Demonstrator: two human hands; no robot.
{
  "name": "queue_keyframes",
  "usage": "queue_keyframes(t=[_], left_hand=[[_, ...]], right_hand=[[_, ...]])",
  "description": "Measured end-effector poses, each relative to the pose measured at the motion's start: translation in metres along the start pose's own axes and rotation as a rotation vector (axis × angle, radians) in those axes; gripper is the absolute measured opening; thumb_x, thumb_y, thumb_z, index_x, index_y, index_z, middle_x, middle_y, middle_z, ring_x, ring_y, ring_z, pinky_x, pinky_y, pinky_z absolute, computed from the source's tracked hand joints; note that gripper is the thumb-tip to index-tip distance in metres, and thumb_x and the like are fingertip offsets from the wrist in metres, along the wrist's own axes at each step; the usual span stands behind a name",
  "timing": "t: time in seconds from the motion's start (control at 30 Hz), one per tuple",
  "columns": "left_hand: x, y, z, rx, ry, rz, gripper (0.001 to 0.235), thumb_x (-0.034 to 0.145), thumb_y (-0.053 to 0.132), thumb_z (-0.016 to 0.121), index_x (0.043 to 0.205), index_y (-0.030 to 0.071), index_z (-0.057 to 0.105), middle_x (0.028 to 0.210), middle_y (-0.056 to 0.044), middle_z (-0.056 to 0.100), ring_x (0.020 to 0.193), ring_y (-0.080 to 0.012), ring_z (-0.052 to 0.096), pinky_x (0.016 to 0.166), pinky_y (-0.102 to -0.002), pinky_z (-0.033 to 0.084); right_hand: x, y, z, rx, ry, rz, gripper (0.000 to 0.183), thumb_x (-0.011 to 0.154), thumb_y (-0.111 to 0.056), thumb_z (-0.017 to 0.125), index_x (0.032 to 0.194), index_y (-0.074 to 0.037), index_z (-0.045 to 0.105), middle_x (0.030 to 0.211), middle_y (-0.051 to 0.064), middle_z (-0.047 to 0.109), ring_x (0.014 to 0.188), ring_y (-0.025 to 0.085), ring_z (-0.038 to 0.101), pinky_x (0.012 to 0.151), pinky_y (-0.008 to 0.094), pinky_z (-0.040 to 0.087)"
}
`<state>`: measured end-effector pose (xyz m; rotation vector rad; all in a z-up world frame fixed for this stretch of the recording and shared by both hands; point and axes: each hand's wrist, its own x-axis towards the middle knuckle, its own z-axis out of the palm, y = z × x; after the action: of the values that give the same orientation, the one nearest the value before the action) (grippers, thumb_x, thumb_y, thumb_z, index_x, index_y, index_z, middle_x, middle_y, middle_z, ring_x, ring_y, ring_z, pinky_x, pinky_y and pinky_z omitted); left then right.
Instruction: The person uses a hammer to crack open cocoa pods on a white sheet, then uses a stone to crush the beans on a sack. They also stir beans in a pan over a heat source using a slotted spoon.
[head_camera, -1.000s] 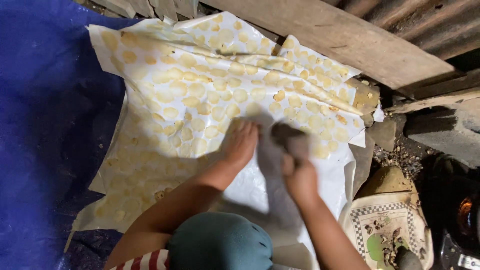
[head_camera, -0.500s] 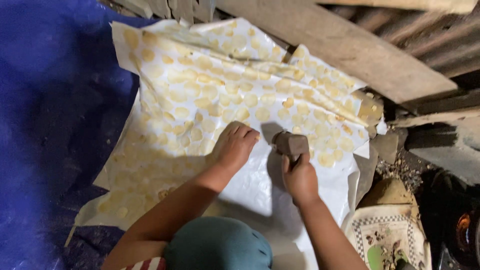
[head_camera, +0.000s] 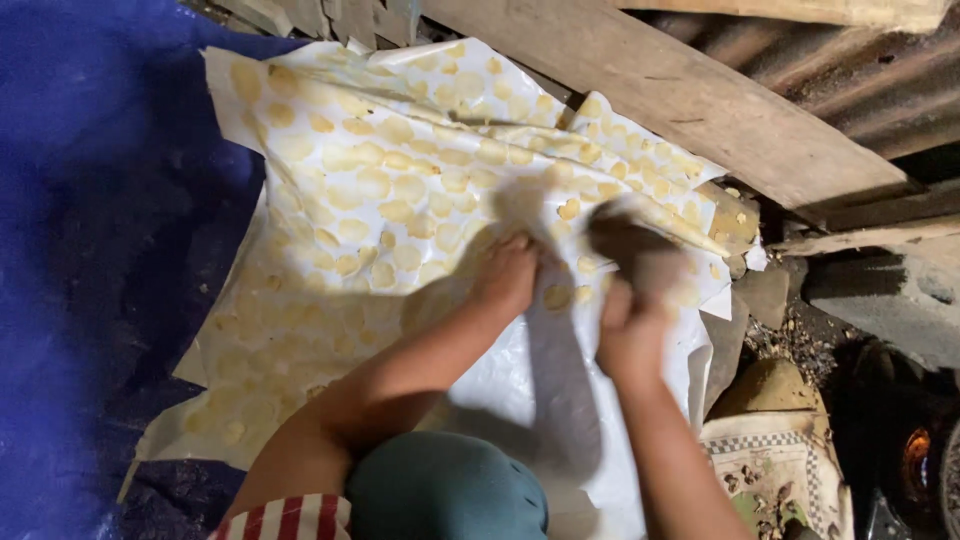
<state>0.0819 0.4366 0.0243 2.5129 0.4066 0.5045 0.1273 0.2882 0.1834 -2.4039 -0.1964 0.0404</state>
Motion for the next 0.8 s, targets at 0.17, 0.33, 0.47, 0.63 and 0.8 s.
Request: queue_keyframes(t=[0.17,0.33,0.47,0.63,0.8], left_hand=[[-0.045,-0.020,-0.068,0.119,0.136,0.094,0.045,0.080,0.032,0.080,0.120,0.014,0.068,0.107,-0.008,0.061,0.102,-0.0285,0.058,0.098,-0.044,0.045],[-0.050,-0.024,-0.083,0.056,0.188,0.177,0.023,0.089,0.018,0.075,0.110,0.009,0.072,0.100,-0.007,0.061,0.101,-0.0279,0.059,0.095,-0.040,0.048],[-0.059,-0.034,-0.073,0.065,0.245,0.224,0.024,0.086,0.011,0.075,0.110,0.007,0.074,0.100,-0.011,0.065,0.102,-0.0305,0.063,0.092,-0.040,0.053],[-0.053,-0.033,-0.075,0.128,0.302,0.306,0.015,0.088,0.006,0.072,0.103,0.008,0.075,0.093,-0.009,0.065,0.097,-0.0280,0.064,0.090,-0.039,0.054],[-0.057,-0.017,-0.090,0.170,0.206,0.258,0.017,0.091,0.006,0.070,0.108,0.007,0.073,0.095,-0.013,0.065,0.096,-0.0291,0.063,0.093,-0.042,0.053]], right_hand=[[0.006,0.070,0.055,-0.369,-0.402,-0.084,0.046,0.098,-0.042,0.060,0.113,-0.001,0.047,0.084,0.035,0.070,0.090,0.054,0.070,0.081,0.064,0.057],[0.038,0.015,0.015,-0.330,-0.494,-0.095,0.044,0.096,-0.047,0.060,0.105,-0.005,0.057,0.063,0.016,0.069,0.073,0.041,0.073,0.071,0.053,0.057],[0.005,0.007,0.026,-0.263,-0.331,-0.117,0.040,0.103,-0.033,0.057,0.119,0.003,0.049,0.088,0.041,0.068,0.093,0.059,0.067,0.080,0.069,0.053],[0.053,0.046,0.068,-0.383,-0.496,-0.085,0.046,0.097,-0.046,0.058,0.114,-0.004,0.051,0.072,0.020,0.070,0.077,0.043,0.074,0.073,0.055,0.059],[0.030,0.021,0.052,-0.375,-0.493,-0.123,0.048,0.097,-0.047,0.063,0.116,-0.004,0.053,0.097,0.031,0.072,0.102,0.051,0.069,0.085,0.061,0.055]])
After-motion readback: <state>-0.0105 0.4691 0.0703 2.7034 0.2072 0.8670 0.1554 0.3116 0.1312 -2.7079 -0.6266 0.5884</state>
